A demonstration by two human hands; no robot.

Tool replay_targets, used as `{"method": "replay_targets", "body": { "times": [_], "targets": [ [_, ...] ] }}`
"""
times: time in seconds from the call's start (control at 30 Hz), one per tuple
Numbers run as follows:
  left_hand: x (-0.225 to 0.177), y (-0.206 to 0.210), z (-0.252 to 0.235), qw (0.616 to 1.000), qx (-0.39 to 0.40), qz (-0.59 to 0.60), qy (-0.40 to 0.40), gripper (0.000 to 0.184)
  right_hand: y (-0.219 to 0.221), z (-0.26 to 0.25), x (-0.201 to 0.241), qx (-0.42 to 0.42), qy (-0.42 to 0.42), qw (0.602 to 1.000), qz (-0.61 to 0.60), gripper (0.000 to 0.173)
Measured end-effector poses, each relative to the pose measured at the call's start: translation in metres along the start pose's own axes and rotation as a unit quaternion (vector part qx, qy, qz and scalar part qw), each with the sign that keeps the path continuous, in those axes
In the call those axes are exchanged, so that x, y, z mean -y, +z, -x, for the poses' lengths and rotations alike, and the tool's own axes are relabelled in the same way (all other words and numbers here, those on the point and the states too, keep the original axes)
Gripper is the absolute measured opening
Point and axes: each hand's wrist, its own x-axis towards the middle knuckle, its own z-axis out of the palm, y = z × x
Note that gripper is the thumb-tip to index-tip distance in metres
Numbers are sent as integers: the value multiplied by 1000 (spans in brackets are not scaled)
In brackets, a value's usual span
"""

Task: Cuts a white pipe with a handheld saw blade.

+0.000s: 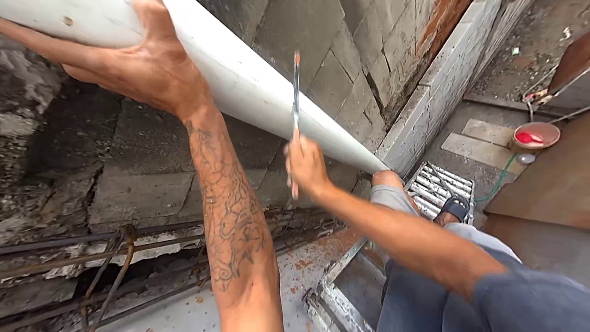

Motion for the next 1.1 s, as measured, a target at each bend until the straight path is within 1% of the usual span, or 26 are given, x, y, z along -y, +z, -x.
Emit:
{"method": "replay_targets", "body": {
  "times": [0.07,0.1,0.17,0.23,0.33,0.37,0.43,0.5,0.53,0.6,0.63,0.67,0.7,0.73,0.77,0.8,0.9,0.93,0.97,1.0,1.03,1.1],
  "targets": [
    [0,-1,0,999,8,-52,-12,130,6,-30,13,-37,5,999,1,35],
    [1,-2,-1,998,4,-58,-11,131,6,-27,13,-36,4,999,3,36],
    [0,-2,-2,1000,-14,-21,1,128,-1,7,2,5,-2,1000,4,39],
    [-1,5,-3,1000,-15,20,6,126,-5,12,-1,17,4,1000,8,35],
    [2,2,-1,999,-8,-48,4,127,0,-33,15,-23,2,1000,-6,38],
    [1,0,-1,998,-5,-59,-3,128,0,-35,17,-29,5,1000,-8,39],
    [-1,0,-1,1000,-12,-26,-1,128,-7,-2,10,10,3,1000,-10,42],
    [-2,4,-3,1000,-12,25,5,124,-10,16,2,27,19,999,-2,37],
    [-1,2,-1,1000,-10,13,5,124,-10,9,3,26,23,999,0,38],
    [0,0,-1,999,-4,-44,3,127,-4,-25,14,-9,14,1000,-21,40],
    [1,0,0,999,2,-53,-2,129,-2,-35,20,-29,18,999,-27,39],
    [1,0,0,999,0,-46,-2,130,-4,-31,20,-26,14,999,-24,40],
    [0,-1,0,1000,-8,-27,-1,129,-8,-14,17,-5,12,1000,-21,42],
    [-1,-1,-1,1000,-16,-7,-3,127,-12,8,13,25,14,999,-20,41],
    [-2,2,-3,1000,-18,12,-2,125,-14,19,10,34,18,999,-16,38],
    [-2,3,-3,1000,-16,10,3,125,-14,18,9,33,27,999,-8,38],
    [4,1,1,999,0,-47,-3,126,-5,-30,19,-11,24,1000,-9,41],
    [2,0,1,999,-3,-41,-4,127,-4,-34,24,-20,26,999,-15,41],
    [0,0,0,1000,-12,-25,-2,126,-7,-25,23,-7,24,1000,-15,43],
    [-2,-1,0,1000,-18,-11,-2,125,-12,-4,18,17,27,999,-16,44],
    [-2,0,-1,1000,-19,6,0,123,-14,13,15,33,25,999,-12,42],
    [-3,3,0,1000,-14,-2,8,123,-13,16,12,32,35,999,-9,37]
  ]
}}
